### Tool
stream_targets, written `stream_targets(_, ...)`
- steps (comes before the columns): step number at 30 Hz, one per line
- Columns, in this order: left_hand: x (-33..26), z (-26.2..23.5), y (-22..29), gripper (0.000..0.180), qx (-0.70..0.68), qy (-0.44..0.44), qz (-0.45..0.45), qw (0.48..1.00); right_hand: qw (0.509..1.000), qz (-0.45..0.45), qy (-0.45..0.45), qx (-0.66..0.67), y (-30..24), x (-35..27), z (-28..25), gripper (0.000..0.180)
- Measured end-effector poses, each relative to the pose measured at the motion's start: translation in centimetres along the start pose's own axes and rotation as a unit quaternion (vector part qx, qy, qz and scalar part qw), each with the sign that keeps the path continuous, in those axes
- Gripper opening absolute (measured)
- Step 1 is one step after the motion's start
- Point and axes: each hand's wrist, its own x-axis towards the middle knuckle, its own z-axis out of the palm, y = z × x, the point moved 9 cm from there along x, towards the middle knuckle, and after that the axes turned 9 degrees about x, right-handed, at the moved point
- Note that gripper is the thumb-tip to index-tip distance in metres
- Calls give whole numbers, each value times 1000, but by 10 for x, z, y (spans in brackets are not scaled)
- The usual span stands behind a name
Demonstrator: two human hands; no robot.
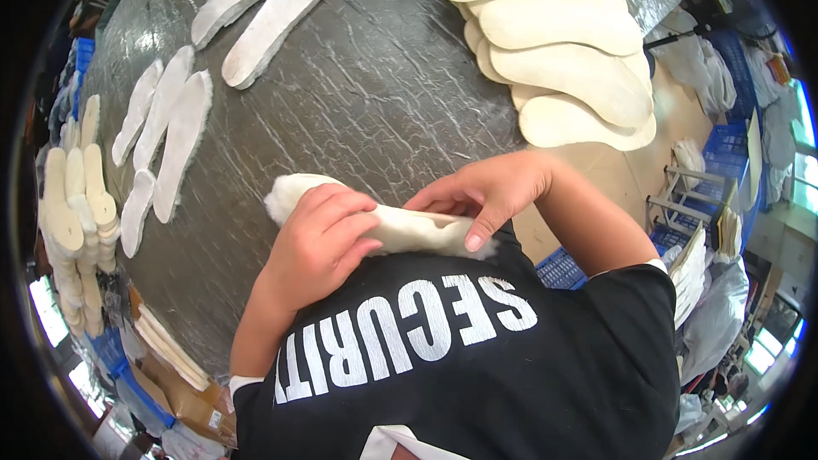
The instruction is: Layering and aligning shoe insole components by hand.
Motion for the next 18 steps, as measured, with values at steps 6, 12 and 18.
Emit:
stream_targets(6,26,24,11,28,-80,-54,55,994,984,-88,34,154,17,-5,14,92)
stream_targets(12,22,23,16,29,-70,-76,25,994,975,-127,59,172,16,-11,22,82)
stream_targets(18,22,13,23,31,-11,-56,14,998,975,-139,134,112,11,-10,21,68)
